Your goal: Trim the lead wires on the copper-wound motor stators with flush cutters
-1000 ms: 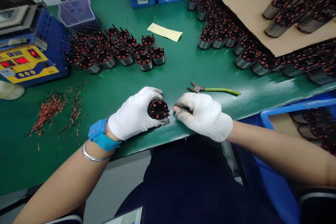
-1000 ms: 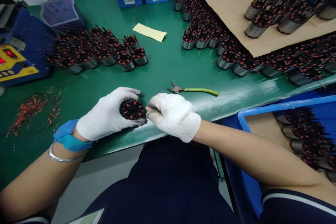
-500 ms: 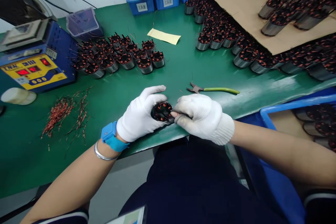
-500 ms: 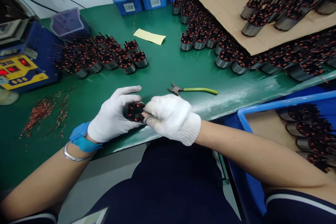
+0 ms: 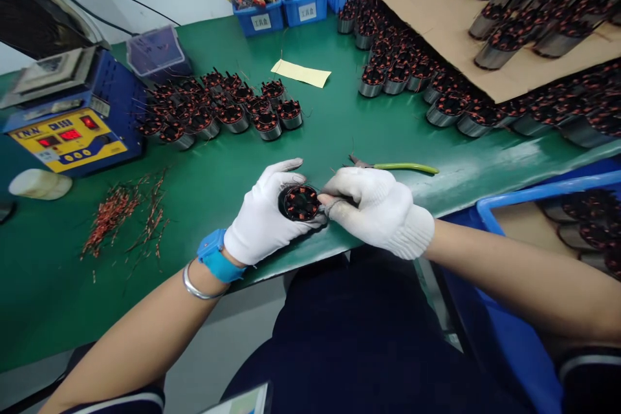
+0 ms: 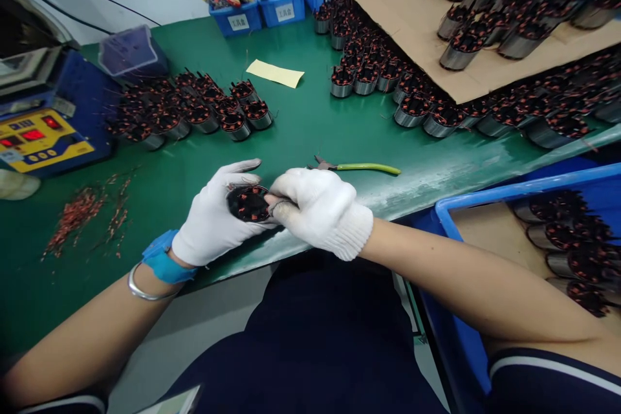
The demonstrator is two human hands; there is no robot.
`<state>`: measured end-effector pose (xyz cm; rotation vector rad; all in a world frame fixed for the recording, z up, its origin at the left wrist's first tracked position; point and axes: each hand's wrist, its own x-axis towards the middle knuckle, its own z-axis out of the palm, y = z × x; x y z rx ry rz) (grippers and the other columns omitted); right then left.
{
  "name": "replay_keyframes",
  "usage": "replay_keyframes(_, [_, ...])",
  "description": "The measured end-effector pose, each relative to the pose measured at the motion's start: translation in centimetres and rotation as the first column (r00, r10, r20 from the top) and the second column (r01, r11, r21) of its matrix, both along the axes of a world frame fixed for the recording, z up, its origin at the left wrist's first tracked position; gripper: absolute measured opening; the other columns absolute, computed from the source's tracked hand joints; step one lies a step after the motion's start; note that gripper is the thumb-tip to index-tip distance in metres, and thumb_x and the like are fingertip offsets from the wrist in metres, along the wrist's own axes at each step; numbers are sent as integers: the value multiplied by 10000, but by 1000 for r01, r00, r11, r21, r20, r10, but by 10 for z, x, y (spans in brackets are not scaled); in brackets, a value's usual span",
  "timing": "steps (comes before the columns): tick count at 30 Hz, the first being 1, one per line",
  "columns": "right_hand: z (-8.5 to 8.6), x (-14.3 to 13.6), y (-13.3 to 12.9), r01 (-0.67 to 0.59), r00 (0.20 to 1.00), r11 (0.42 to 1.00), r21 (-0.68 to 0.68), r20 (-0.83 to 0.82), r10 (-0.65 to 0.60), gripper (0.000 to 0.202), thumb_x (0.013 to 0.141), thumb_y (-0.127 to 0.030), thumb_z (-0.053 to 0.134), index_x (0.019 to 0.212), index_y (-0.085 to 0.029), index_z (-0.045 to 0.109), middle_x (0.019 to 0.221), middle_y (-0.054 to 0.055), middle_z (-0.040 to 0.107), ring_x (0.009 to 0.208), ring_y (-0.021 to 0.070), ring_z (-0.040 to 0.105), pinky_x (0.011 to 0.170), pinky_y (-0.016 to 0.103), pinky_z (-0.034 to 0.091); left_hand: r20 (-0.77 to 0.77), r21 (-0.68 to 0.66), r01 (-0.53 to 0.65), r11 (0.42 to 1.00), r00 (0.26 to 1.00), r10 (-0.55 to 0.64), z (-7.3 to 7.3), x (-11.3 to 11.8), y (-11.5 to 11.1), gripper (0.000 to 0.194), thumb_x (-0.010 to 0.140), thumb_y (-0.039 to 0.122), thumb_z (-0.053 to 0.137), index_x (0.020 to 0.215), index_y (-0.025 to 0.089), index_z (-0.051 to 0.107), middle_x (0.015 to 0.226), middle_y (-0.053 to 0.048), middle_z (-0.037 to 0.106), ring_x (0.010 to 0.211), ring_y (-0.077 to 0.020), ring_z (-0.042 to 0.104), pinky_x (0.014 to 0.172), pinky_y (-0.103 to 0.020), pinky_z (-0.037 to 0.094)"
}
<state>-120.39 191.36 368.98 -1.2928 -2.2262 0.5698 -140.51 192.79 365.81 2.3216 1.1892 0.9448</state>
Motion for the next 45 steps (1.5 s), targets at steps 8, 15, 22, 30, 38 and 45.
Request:
replay_keyframes(8, [-7,4,12,39,997,964,-263,-59,-57,230,879,-320,536,863,-173,713,700,-11,659,624,115,558,640,245,395,-138,-233,-27,972,990,-6,6,-3,4,618,583,505,805,1072,209,569,1272,-84,584,1136,-261,597,972,-412,501])
replay_keyframes(15, [0,3,14,87,996,932,-352,48,-75,332,791,-509,635,950,-228,711,820,2,703,711,151,611,588,246,391,-283,-236,-77,969,959,7,11,-9,11,573,566,578,771,985,219,620,1026,-64,642,943,-275,630,825,-421,533])
replay_keyframes(22, [5,-7,3,84,976,942,-326,217,-12,221,833,-400,553,830,-223,686,772,9,676,682,155,577,536,254,328,-297,-231,-218,948,944,144,8,-4,7,522,557,586,759,898,218,616,898,-36,645,812,-249,653,693,-369,531])
replay_keyframes(30, [7,-5,8,175,983,855,-489,132,-126,231,788,-421,609,811,-206,690,689,-1,650,584,129,533,507,246,327,-124,35,-275,961,953,277,1,-3,5,484,644,530,739,959,209,557,1084,-70,622,934,-232,655,823,-357,539])
replay_keyframes(38, [-14,-11,6,29,937,857,-515,-285,-203,210,846,-355,560,771,-170,625,638,-15,602,570,107,518,539,233,391,48,151,-229,962,973,225,1,-5,1,435,719,366,721,1053,224,480,1160,-69,637,1021,-198,659,864,-324,542])
replay_keyframes(45, [-17,-18,1,14,869,863,-505,-422,-260,218,850,-371,576,812,-165,634,673,-4,606,589,115,517,551,244,410,56,125,-185,975,982,180,6,-7,-1,438,714,392,713,1048,233,479,1169,-95,629,1028,-223,660,860,-350,555])
